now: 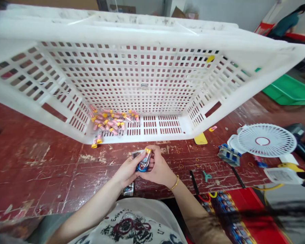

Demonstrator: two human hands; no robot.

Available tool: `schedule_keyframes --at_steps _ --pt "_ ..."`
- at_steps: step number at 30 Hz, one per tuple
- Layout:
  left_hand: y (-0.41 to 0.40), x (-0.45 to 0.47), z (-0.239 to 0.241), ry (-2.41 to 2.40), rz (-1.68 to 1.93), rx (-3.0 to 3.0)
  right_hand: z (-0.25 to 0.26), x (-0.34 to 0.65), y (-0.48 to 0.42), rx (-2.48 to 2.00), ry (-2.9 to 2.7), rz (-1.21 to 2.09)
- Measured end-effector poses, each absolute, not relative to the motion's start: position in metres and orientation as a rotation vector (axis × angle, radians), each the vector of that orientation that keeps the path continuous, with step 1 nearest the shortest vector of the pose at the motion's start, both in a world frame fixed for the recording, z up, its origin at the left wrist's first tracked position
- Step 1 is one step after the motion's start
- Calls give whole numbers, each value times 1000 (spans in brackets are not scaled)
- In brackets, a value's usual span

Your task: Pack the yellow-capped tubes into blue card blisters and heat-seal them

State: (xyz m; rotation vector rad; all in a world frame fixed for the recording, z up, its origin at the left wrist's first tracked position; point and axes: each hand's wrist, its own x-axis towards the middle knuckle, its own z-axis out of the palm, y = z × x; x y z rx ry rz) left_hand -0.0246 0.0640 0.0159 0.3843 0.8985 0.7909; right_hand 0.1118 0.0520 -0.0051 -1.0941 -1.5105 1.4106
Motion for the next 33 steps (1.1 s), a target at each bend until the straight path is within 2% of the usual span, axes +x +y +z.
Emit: schedule_keyframes --at_steps 8,25,30,33 --pt "55 -27 14 928 777 484 -8 109 48 -1115 -1400 1308" --pt "52 -24 6 945 830 544 -2 119 47 -1113 -1403 1324" --pt "44 -13 0 963 635 619 -2 149 35 -1187 -1073 1245" --pt "42 -4 -5 943 517 678 -17 213 -1 -1485 -815 973"
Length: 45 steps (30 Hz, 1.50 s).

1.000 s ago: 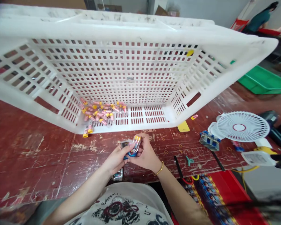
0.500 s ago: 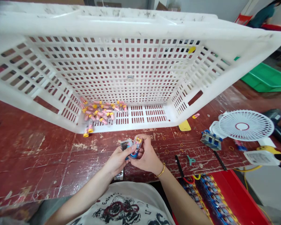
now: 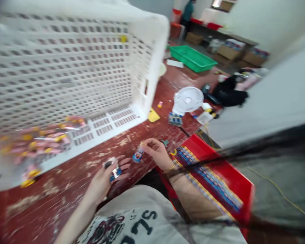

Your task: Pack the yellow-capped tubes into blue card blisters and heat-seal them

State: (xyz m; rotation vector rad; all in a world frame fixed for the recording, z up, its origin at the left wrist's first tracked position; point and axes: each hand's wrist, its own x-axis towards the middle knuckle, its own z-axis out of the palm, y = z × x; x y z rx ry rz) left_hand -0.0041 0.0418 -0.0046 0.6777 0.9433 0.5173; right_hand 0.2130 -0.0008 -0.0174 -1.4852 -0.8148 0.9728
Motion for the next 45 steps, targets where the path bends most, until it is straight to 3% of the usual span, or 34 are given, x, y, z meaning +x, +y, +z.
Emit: schedule_keyframes --at_steps 5,10,17,22,27,34,40,45 --pt "47 14 -13 981 360 842 -39 362 -159 -2015 -313 445" --pt "44 31 -10 1042 372 898 -65 426 -298 -2346 74 371" --pt "45 41 -8 1100 367 848 -117 442 -320 -2478 62 390" --pt "49 33 -5 1091 381 822 -95 444 -317 -2564 -46 172" --pt "53 12 -3 1050 465 772 -76 401 -211 -2385 -552 16" --pt "65 -48 6 1171 732 710 -50 181 75 -1461 -1648 575" --pt "47 -90 7 1269 923 591 -30 49 230 -1415 -1666 736" --pt "45 -102 4 1222 905 577 -28 50 233 -1473 -1572 990"
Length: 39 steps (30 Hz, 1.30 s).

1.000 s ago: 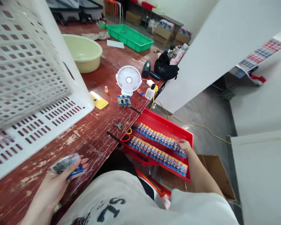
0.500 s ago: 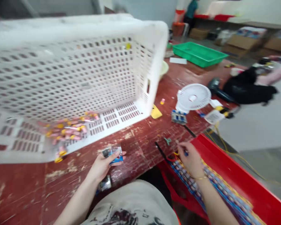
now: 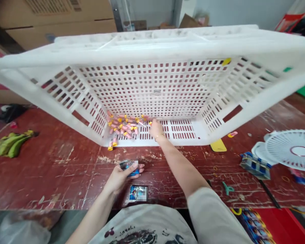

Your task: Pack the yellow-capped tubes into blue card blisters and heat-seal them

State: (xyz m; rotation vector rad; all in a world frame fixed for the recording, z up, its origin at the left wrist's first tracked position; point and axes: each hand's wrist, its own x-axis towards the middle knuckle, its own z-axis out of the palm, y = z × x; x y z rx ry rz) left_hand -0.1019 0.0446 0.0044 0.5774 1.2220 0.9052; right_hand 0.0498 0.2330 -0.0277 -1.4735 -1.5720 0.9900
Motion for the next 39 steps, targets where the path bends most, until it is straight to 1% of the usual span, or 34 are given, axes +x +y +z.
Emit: schedule_keyframes --at_steps 3,5,7,9,12,15,17,22,24,29,34,39 --pt "52 -96 0 1198 911 541 -23 75 187 -1386 -1536 1252" --pt "58 -87 -3 1182 907 542 -17 90 149 -1186 -1405 1495" --pt "63 -78 -4 1160 884 578 -9 99 116 -983 -1229 1584" --pt "66 -70 -4 1137 862 629 0 103 95 -893 -1175 1473" --pt "67 -62 -2 1108 868 697 9 105 82 -823 -1290 1270" --pt "66 -60 -2 1096 891 733 12 105 81 -790 -1419 1161" --pt "64 -59 -4 1097 887 746 10 105 82 -796 -1437 1189" --pt "61 -57 -3 1046 876 709 1 105 87 -933 -1296 1434" --pt "60 -56 -1 1023 851 684 -1 107 88 -946 -1225 1429" --pt "62 -53 -2 1038 846 735 8 114 86 -968 -1068 1226" --pt "62 -49 -11 1082 931 928 17 116 79 -1141 -1092 1449" --pt "60 -46 -14 1159 944 899 24 116 77 -1159 -1025 1504"
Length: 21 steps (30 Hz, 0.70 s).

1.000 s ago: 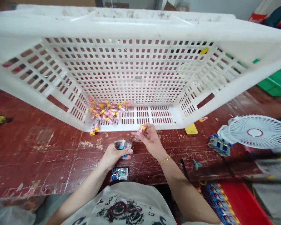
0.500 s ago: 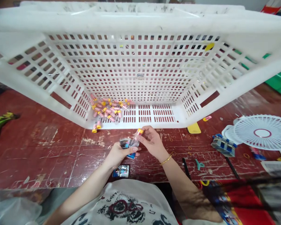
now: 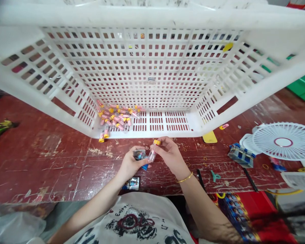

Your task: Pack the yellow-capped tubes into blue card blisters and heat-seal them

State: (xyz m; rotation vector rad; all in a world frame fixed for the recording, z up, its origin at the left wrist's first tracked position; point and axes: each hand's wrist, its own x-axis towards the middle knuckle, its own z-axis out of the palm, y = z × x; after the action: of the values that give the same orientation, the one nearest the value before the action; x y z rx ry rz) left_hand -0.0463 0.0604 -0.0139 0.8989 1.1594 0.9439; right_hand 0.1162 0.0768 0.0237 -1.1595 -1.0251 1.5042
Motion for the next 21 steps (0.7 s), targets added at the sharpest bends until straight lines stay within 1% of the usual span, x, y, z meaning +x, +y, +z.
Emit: schedule_keyframes --at_steps 4,8,10,14,16,18,21 --pt "64 -48 -12 1291 933 1055 31 117 74 -1156 -1080 1548" --pt "64 -49 -9 1328 968 1211 26 114 73 -1268 -1227 1516" --pt "62 -50 -7 1277 923 1158 22 114 73 -1284 -1235 1496" --pt "57 -54 -2 1068 636 901 24 117 74 -1278 -1223 1444" --pt "55 -56 -1 1023 622 850 28 120 75 -1264 -1217 1433" --pt "56 -56 -2 1019 713 839 31 124 77 -1238 -1198 1345" --pt "57 -57 -6 1034 810 850 32 127 78 -1219 -1250 1026"
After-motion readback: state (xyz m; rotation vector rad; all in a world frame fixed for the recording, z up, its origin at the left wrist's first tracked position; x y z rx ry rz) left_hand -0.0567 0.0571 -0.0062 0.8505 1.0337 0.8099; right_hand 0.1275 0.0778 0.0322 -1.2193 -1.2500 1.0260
